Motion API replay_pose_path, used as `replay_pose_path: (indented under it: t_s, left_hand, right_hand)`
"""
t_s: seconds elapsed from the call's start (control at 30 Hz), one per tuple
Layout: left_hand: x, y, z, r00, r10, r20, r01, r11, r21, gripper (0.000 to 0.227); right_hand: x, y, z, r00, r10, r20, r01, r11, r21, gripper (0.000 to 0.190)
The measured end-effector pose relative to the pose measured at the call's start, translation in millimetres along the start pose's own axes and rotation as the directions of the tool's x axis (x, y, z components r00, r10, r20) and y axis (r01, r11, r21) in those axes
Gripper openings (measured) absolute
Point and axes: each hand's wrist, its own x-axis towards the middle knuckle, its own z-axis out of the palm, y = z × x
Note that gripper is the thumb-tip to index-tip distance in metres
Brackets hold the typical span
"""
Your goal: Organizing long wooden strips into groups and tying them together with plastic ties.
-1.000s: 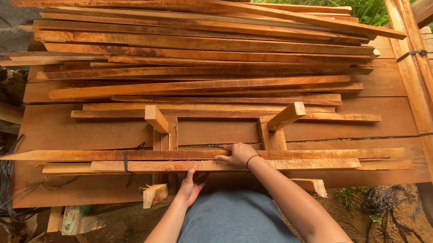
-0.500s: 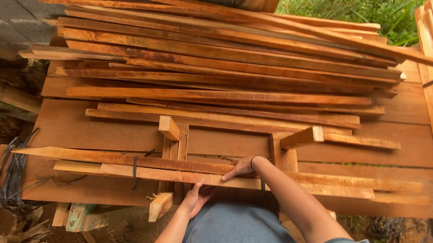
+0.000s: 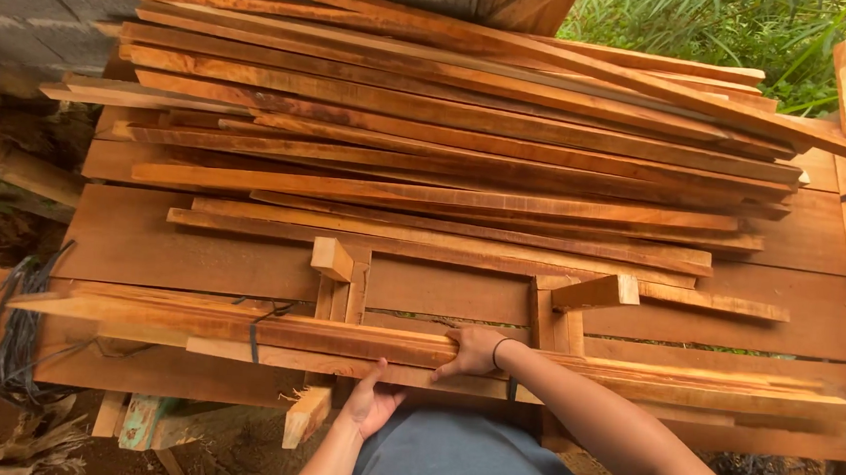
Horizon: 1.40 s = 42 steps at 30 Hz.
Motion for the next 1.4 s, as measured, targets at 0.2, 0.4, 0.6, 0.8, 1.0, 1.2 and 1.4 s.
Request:
replay_pose_path:
  t_s: [0.2, 0.4, 0.6, 0.8, 1.0, 1.2, 1.4]
  left_hand:
    - [35.5, -15.2, 6.3, 0.979, 0.131, 0.157, -0.119, 0.99, -0.08, 0.075]
    - [44.5, 8.1, 64.3, 0.982, 0.19, -0.006, -0.186, 0.968, 0.168, 0.102]
    - [39.6, 14.2, 77.9, 0.978, 0.202, -0.054, -0.184, 0.955, 0.232, 0.11]
    - [32.1, 17.4, 81.5, 0.986, 0.154, -0.059, -0.134, 0.957, 0.258, 0.113]
    - [9.0, 16.5, 93.2, 0.929, 0.298, -0.218, -0.295, 0.954, 0.048, 0.125]
    - [-5.5, 14.8, 119.1, 0.885, 0.329, -0.329, -0.35, 0.937, -0.007, 0.121]
    - [3.1, 16.4, 133.6, 0.834, 0.371, -0.408, -0.422, 0.906, -0.037, 0.112]
  right_hand:
    - [-1.5, 6.3, 27.6, 0.781, -0.137, -0.609, -0.106, 0.932, -0.345, 0.103]
    - [15.1, -4.1, 11.7, 0.835, 0.068, -0.545, -0.322, 0.865, -0.385, 0.113]
    - [29.3, 16.3, 14.5, 0.845, 0.003, -0.535, -0.216, 0.917, -0.335, 0.114]
    - [33.6, 13.0, 17.3, 0.866, 0.077, -0.494, -0.259, 0.914, -0.312, 0.118]
    - [2.1, 21.0, -31.6, 0.952, 0.033, -0.305, -0.046, 0.998, -0.036, 0.086]
    - [-51.4, 52.6, -90.8, 0.917, 0.09, -0.388, -0.055, 0.993, 0.101, 0.075]
    - [-9.8, 115.7, -61.7, 0.972, 0.174, -0.158, -0.165, 0.984, 0.065, 0.09]
